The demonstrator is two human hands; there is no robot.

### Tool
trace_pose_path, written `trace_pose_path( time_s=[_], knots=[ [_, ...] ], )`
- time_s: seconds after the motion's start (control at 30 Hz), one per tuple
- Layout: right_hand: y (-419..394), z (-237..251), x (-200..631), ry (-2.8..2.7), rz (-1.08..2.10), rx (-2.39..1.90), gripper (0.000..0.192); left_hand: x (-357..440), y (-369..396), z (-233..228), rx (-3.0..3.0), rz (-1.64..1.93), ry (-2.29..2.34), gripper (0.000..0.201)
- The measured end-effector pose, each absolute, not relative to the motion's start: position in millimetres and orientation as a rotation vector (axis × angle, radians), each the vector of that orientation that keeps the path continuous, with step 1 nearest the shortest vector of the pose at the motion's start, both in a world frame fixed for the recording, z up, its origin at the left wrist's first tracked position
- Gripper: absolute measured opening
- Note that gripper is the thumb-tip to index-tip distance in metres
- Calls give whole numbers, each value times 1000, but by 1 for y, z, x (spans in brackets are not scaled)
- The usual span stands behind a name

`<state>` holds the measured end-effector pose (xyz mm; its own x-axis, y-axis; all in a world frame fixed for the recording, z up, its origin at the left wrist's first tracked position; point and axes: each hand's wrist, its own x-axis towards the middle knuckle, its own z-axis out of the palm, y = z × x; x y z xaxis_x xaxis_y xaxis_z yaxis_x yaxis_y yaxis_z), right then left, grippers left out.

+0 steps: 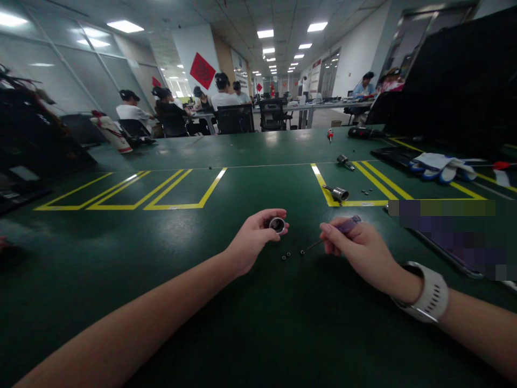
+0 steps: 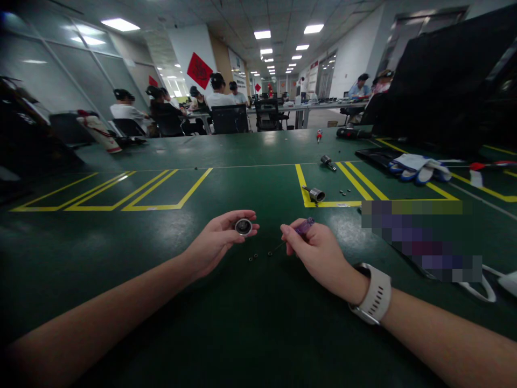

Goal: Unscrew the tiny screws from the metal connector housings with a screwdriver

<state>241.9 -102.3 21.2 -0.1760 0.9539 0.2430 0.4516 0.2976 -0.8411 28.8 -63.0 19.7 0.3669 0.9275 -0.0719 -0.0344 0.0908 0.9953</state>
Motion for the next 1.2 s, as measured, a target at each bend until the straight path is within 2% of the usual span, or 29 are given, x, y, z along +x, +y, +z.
trace_pose_path(
  time_s=[0.23,0.47,0.7,1.2],
  knots=[
    [-117,27,235,-2039,400,-1143,21,32,-59,12,1243,987,961,47],
    [-125,20,234,-2082,308,-882,8,30,-56,6,1240,1000,951,45],
    [-123,19,230,-2189,191,-815,21,33,-60,7,1274,1018,962,40],
    [-119,16,229,-2268,201,-843,21,39,-66,10,1402,949,977,23]
  ],
)
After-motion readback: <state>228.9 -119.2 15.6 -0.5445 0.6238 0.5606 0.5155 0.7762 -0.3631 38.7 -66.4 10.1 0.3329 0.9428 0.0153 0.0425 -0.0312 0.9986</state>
